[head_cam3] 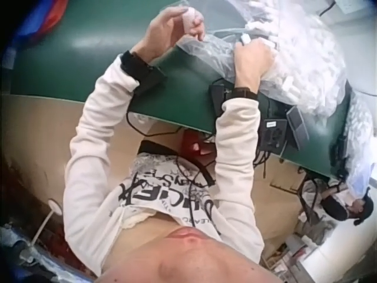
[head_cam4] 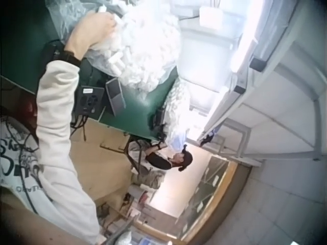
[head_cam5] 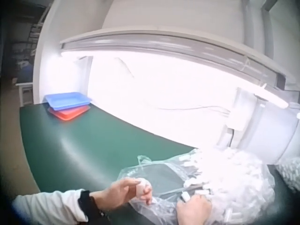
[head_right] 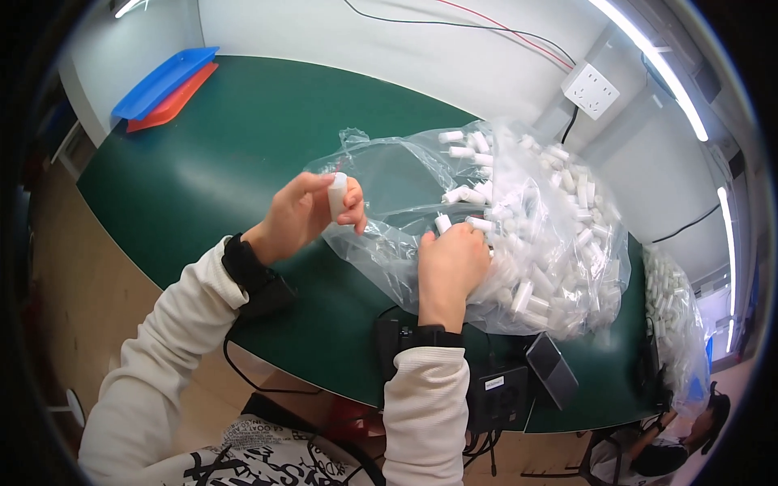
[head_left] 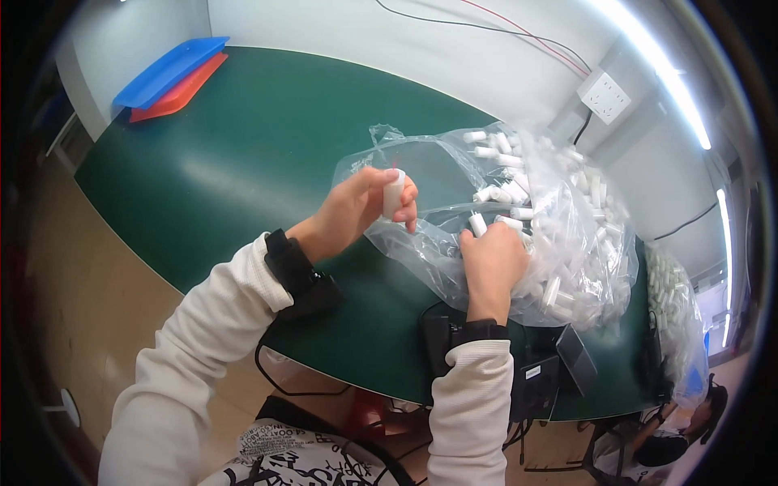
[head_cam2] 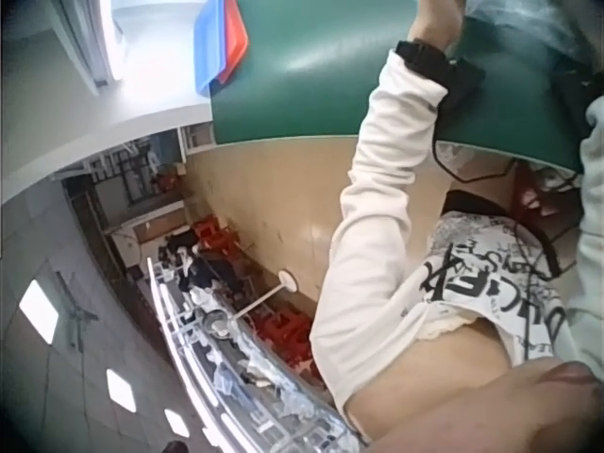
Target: The person is seen assembling small white cylindrical medical components by joining individual pieces together.
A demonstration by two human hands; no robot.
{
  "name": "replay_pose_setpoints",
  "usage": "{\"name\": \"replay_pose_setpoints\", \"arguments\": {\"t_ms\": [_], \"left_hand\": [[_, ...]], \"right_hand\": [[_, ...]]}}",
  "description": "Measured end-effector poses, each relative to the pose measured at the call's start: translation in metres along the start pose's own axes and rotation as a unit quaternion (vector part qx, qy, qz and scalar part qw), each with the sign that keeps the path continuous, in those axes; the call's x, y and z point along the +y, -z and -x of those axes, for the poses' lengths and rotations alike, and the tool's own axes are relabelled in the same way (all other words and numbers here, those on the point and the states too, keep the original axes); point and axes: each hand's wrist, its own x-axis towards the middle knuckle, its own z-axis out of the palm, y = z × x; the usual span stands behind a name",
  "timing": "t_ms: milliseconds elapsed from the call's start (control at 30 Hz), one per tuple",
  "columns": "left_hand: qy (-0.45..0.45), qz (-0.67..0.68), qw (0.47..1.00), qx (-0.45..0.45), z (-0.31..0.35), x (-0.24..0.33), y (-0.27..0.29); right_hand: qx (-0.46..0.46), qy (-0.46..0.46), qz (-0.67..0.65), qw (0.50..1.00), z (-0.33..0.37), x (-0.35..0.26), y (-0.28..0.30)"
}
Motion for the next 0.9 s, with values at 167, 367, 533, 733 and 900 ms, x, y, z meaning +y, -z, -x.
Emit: {"name": "replay_pose_setpoints", "arguments": {"t_ms": [167,367,533,733,900], "left_hand": [[0.175,0.239,0.952,-0.078,0.005,0.005,0.002],[0.163,0.244,0.949,-0.117,0.005,0.001,-0.001],[0.192,0.194,0.96,-0.062,0.006,0.009,-0.009],[0.184,0.19,0.961,-0.074,0.003,-0.003,-0.002],[0.176,0.17,0.968,-0.054,0.003,-0.004,-0.004]], "right_hand": [[0.068,-0.04,-0.265,0.961,0.005,-0.006,0.02],[-0.001,0.05,-0.681,0.73,0.007,-0.008,0.01],[-0.223,0.029,-0.823,0.522,0.011,-0.014,0.022],[-0.356,-0.022,-0.854,0.38,0.011,-0.015,0.018],[-0.421,-0.006,-0.809,0.41,0.013,-0.015,0.017]]}}
